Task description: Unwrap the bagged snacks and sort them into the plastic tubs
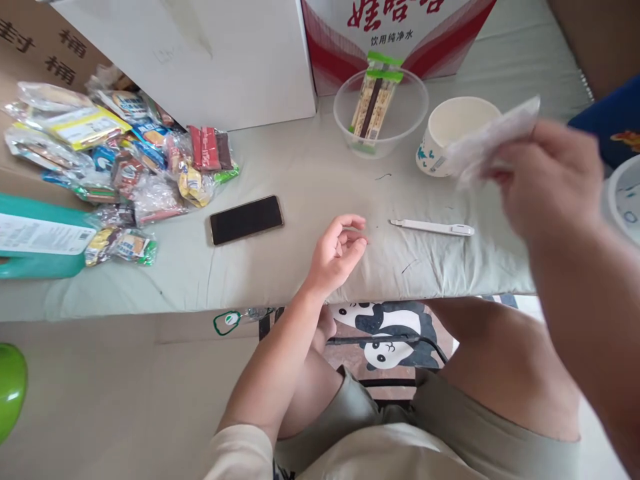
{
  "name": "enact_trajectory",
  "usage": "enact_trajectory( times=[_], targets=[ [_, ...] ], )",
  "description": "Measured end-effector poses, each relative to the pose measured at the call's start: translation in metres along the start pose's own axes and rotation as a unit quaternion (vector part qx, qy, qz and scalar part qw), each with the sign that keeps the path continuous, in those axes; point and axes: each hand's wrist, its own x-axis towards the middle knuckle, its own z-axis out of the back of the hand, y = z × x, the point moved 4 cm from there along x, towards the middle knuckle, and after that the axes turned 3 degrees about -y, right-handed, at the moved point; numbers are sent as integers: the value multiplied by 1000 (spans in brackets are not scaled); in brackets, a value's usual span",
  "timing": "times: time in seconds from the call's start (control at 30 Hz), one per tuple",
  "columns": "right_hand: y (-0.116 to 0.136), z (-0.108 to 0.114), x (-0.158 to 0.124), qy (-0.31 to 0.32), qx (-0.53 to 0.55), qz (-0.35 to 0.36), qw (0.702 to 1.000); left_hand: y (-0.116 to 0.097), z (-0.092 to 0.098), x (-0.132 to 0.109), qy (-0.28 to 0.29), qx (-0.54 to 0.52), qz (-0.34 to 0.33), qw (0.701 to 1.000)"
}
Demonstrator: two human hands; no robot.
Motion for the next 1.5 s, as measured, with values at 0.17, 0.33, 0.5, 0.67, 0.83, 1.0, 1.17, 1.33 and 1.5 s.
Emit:
enact_trajectory(
  times=[0.17,0.33,0.5,0.67,0.83,1.0,1.17,1.33,1.5],
  targets=[
    [3,40,82,-25,-195,-11,980,-1,-6,10,-6,2,22,1000],
    [-2,73,130,-40,-471,-71,878,-2,-3,14,-16,4,39,999],
    [37,43,122,-26,-656,6,754,-9,11,10,-50,-16,44,998],
    [90,-80,109,38,-575,160,802,-24,41,9,-160,-76,37,984],
    [112,-248,142,168,-425,264,849,-36,76,1,-291,-158,16,944],
    [114,-351,194,192,-375,264,867,-40,96,-9,-293,-176,44,939],
    [109,-345,207,173,-247,248,921,-44,110,-12,-303,-181,43,935],
    [67,-277,177,134,58,84,986,-44,107,-6,-299,-184,41,936],
    [15,-226,119,61,348,-46,934,-33,83,5,-243,-135,91,956]
  ],
)
